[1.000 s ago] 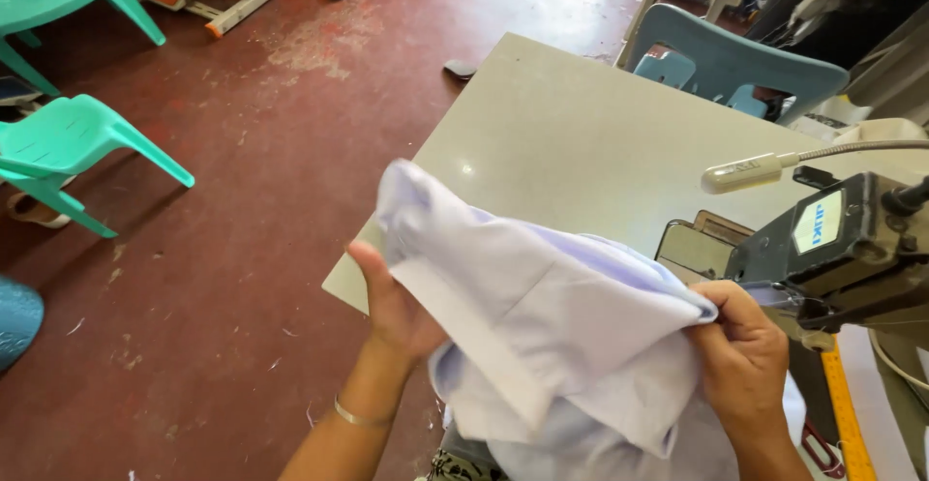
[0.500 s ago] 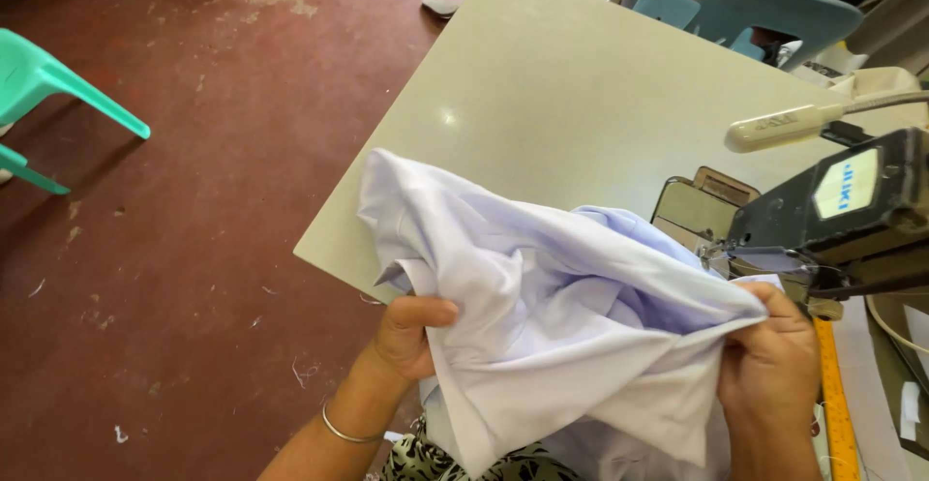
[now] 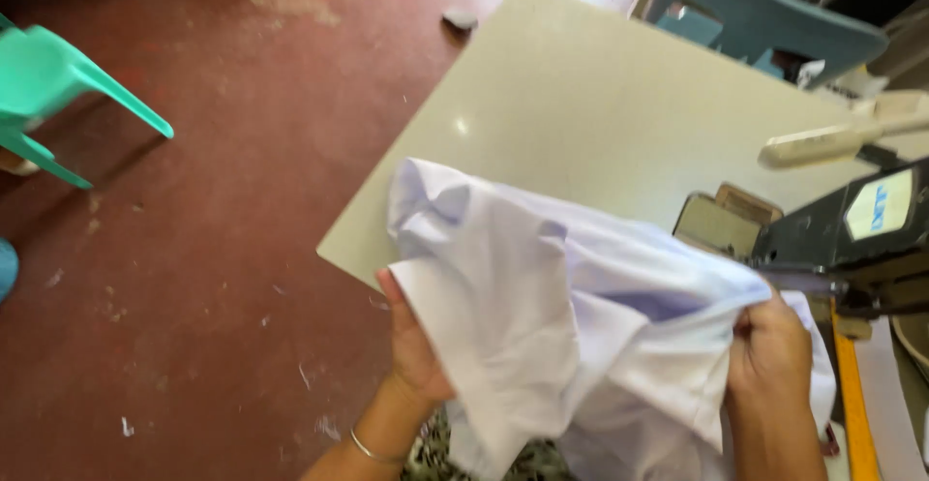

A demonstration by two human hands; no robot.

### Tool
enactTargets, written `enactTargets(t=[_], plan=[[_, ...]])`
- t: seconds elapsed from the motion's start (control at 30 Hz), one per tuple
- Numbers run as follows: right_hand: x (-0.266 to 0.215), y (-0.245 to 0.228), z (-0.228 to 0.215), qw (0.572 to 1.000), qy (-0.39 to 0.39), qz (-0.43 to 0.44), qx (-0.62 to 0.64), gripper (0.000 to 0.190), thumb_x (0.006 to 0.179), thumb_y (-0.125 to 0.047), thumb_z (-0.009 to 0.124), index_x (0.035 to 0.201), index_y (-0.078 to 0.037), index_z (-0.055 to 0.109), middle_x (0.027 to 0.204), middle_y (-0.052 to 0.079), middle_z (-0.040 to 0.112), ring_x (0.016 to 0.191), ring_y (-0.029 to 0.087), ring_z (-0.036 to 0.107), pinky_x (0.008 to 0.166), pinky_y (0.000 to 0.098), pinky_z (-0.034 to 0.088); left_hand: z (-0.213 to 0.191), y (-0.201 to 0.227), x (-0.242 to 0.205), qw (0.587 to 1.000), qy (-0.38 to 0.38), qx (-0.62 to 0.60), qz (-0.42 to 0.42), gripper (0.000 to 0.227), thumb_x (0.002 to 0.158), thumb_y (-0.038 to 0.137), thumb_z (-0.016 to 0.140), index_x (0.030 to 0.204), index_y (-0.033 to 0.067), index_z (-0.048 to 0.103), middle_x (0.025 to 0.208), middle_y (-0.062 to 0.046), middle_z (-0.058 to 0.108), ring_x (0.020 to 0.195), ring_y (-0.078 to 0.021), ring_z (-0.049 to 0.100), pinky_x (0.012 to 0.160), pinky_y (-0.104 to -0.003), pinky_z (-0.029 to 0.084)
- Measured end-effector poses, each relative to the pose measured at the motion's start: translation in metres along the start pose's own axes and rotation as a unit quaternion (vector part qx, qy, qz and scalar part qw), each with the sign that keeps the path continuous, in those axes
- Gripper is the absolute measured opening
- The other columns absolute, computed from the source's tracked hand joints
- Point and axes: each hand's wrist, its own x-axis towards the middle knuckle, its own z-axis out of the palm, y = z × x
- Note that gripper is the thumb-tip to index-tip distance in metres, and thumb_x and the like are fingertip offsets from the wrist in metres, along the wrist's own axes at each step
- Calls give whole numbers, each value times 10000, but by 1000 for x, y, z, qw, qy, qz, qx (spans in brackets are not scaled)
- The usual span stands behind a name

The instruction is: Final inspection of a white garment, identifying and trimming loose threads using small snips.

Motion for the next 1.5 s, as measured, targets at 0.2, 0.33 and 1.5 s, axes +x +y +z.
enactTargets(t=[0.2,0.33,1.5], plan=[[20,11,10,970,-228,-53,-63,608,530,144,365,1046,-11,648,1010,85,670,946,215,658,921,280,595,20,4,22,995,-17,9,95,672,908,510,529,1376,31,587,1391,-177,613,1341,-347,540,1181,-517,400],[4,-1,51,916,-253,-200,-238,348,682,18,515,972,-99,668,935,-35,638,877,86,559,797,230,474,23,1,7,988,-5,12,152,736,947,640,498,1388,58,588,1427,-164,593,1386,-328,511,1220,-507,365],[-51,-37,-47,874,-95,-305,-366,227,998,-31,607,1146,-90,769,1027,-2,733,957,96,616,847,243,486,23,-87,-32,972,93,-139,-166,484,1000,252,537,1400,-20,564,1379,-200,627,1339,-375,551,1185,-527,384]])
